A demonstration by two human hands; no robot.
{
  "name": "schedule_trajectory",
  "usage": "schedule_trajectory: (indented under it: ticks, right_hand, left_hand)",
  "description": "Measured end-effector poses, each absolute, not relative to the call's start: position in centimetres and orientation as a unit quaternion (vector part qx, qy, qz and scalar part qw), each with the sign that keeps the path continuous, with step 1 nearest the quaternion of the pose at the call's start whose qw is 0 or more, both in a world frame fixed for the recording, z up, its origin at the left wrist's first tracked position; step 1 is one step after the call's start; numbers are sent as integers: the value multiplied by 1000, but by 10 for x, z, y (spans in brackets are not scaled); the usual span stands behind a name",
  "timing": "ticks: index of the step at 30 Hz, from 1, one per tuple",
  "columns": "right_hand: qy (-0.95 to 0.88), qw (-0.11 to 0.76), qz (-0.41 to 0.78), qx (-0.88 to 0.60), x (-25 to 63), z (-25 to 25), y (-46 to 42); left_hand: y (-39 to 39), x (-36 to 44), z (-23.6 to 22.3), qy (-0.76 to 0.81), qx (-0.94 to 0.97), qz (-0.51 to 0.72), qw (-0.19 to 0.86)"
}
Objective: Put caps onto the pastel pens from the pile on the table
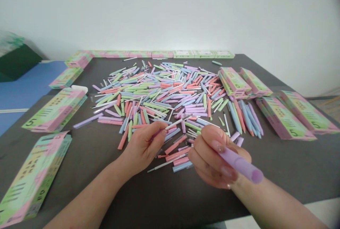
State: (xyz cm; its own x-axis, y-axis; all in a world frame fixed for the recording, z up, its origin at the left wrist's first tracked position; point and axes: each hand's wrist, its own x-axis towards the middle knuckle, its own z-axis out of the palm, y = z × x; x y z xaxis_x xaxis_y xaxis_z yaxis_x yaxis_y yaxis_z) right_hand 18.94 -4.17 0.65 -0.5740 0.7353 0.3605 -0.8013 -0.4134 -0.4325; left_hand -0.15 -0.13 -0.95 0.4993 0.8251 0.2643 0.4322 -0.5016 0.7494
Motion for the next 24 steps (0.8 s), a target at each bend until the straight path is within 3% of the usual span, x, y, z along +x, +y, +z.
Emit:
schedule_trajectory:
  ticks: [24]
  right_hand:
    - [-302,441,842,73,186,8,-43]
  left_hand:
    - [-2,-1,-11,386,808,330,300]
